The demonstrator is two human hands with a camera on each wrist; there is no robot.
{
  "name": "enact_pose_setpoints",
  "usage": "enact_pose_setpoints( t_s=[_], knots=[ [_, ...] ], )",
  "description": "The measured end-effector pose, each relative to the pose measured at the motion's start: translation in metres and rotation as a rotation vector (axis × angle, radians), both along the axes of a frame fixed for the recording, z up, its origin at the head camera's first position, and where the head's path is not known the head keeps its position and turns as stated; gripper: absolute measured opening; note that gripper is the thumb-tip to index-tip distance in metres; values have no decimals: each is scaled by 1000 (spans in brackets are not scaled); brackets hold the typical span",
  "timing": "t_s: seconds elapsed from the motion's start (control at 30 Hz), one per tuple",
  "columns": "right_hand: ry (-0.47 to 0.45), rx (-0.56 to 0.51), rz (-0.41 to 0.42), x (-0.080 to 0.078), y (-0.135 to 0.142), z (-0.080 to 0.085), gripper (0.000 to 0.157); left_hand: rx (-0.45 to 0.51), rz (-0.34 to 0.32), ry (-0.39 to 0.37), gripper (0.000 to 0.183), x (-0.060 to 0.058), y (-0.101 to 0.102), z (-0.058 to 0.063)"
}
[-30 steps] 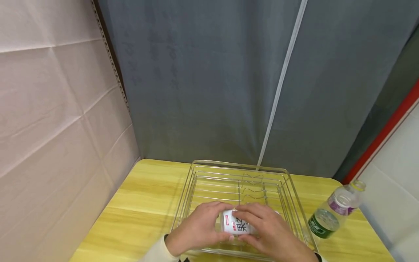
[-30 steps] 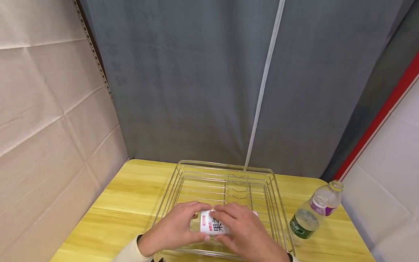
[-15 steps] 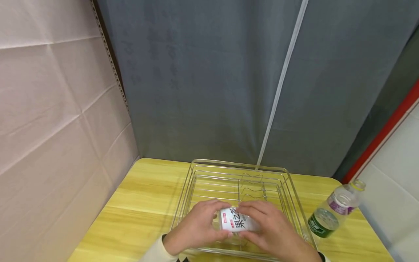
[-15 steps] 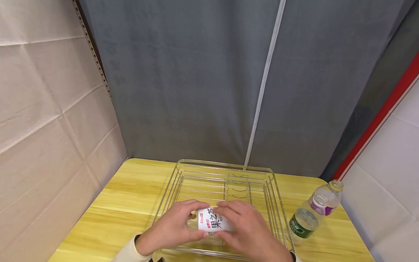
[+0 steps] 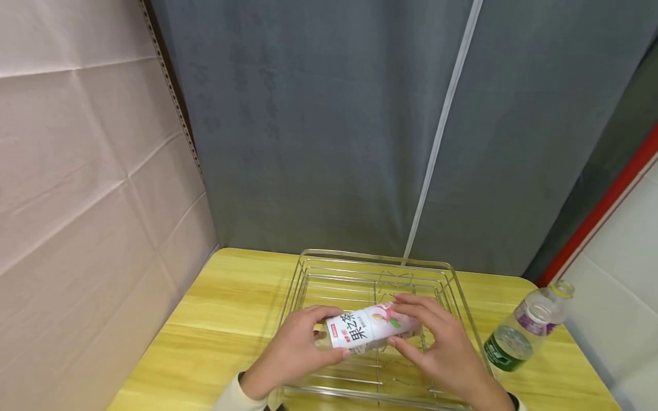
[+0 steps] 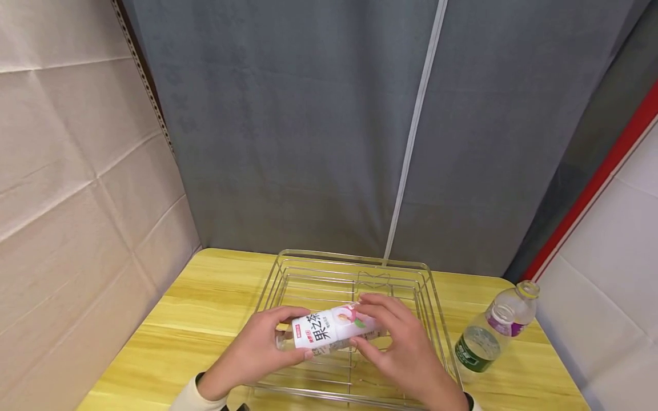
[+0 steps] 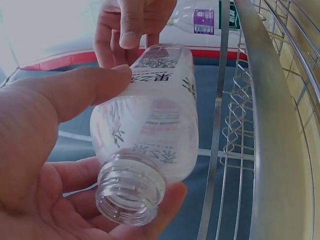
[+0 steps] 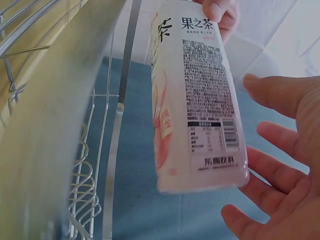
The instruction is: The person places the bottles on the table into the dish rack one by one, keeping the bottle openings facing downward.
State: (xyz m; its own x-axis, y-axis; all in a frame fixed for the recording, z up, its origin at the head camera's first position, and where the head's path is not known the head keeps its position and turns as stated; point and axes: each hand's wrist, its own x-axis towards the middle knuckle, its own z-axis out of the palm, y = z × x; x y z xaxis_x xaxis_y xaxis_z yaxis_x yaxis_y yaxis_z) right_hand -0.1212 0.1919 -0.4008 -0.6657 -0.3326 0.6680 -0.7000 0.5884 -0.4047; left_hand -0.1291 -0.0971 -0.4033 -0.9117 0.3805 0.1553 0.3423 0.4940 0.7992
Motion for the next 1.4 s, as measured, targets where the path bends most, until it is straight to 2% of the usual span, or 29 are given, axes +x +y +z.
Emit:
enact_pose_setpoints(
  t_s=[0.17, 0.23, 0.37, 0.5, 0.63, 0.77, 0.9, 0.97, 1.1, 1.4],
  knots=[
    [-38, -75, -107, -1, 1, -3, 66, 88, 12, -12, 61, 0, -8, -4],
    [-85, -137, -113, -1, -1, -6, 66, 115, 22, -16, 59, 1, -12, -4],
    [-218, -321, -63, -5, -5, -11, 63, 163, 52, -28, 60, 3, -16, -5],
    [-404, -521, -22, -7, -10, -16, 62, 236, 81, -43, 60, 2, -16, -8],
    [-585, -660, 5, -7, -15, -21, 63, 309, 90, -63, 59, 2, -13, -12],
    [-697, -822, 120, -6, -21, -25, 66, 367, 79, -104, 58, 4, -10, -15],
    [-730, -1000, 303, -5, -27, -28, 68, 388, 64, -148, 58, 6, -5, -18],
    [-730, -1048, 355, -5, -30, -29, 68, 400, 49, -173, 58, 7, -3, -19],
    [-727, -1085, 363, -5, -34, -30, 67, 418, 17, -189, 58, 9, 2, -20],
    [-721, -1101, 341, -4, -35, -29, 64, 403, -25, -168, 60, 8, 3, -20]
  ],
)
